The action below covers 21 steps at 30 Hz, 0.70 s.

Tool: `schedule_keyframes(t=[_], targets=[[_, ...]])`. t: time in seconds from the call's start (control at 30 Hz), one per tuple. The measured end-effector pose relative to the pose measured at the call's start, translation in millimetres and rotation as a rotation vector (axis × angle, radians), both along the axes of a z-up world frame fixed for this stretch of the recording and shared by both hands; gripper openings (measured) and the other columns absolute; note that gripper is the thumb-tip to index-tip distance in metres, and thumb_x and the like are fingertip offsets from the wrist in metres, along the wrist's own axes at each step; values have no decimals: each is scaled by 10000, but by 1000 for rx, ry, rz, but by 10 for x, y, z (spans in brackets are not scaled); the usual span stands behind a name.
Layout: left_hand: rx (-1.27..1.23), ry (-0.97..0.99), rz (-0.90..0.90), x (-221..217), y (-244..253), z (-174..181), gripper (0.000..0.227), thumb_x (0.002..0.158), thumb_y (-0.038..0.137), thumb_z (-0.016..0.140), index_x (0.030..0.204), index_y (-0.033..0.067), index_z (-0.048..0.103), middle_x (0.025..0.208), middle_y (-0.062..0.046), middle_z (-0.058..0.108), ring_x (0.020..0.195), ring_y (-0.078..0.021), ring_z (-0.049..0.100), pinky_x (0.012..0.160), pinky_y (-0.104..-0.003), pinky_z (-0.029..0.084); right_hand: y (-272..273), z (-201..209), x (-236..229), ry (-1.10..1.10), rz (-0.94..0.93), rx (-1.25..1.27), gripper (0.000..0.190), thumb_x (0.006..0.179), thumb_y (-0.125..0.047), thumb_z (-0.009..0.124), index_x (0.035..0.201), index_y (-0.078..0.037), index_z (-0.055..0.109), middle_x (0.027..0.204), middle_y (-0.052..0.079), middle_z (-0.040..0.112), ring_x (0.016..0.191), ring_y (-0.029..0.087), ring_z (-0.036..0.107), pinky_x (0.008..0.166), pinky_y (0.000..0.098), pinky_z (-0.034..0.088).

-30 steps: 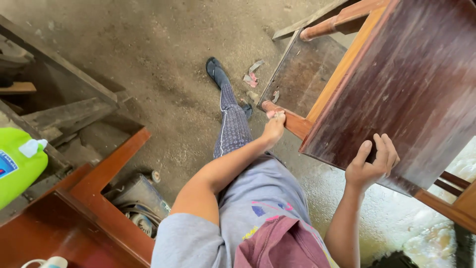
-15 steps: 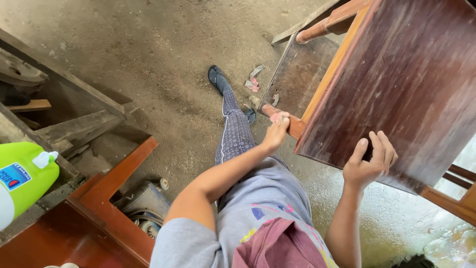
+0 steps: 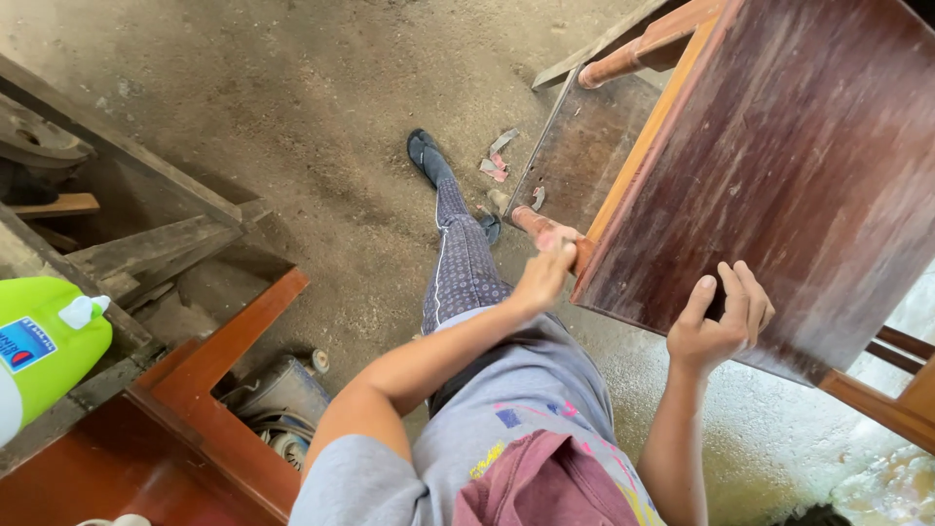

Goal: The person sands the surface and edges of a wooden chair using a piece of sandpaper. They hold the chair steady with one hand while rubbing the sandpaper back and forth with the other, focusing on the seat and the frame.

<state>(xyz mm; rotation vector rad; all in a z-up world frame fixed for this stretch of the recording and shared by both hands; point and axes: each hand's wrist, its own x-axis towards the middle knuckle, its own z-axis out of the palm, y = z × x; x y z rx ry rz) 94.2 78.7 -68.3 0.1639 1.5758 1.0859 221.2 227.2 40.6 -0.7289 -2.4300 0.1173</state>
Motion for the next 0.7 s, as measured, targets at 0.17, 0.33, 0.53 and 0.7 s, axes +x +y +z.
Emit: schedule_keyframes(t=[0.17, 0.33, 0.53, 0.7], targets=[[45, -5, 38, 8, -13, -203, 779, 956, 658, 179, 1095, 58, 656, 1044, -254, 715, 1008, -358, 668, 890, -453, 450, 16, -4, -33, 10, 5, 3, 210, 1079, -69, 637, 1116, 98, 758, 1180, 259, 718, 1074, 381, 658, 987, 479, 472], [0, 101, 45, 148, 148, -1290, 677, 989, 501, 179, 1471, 156, 508, 1568, -69, 506, 1421, -318, 474, 1181, -383, 291, 25, -19, 20, 22, -14, -1, 203, 1055, -46, 650, 1103, 102, 780, 1186, 241, 725, 1065, 369, 653, 957, 465, 487], [86, 177, -28, 270, -145, -218, 645, 1031, 618, 153, 754, 107, 432, 703, -201, 585, 691, -347, 583, 716, -518, 368, 10, -1, -6, 19, -32, -20, 189, 1056, -36, 647, 1100, 96, 774, 1179, 240, 721, 1071, 373, 658, 960, 461, 482], [425, 301, -46, 180, -341, -346, 600, 1121, 398, 188, 1435, 41, 554, 842, -60, 420, 769, -208, 347, 745, -423, 315, 18, -11, -11, 30, -26, 1, 182, 1056, -15, 649, 1073, 93, 794, 1164, 230, 733, 1047, 360, 657, 940, 454, 490]])
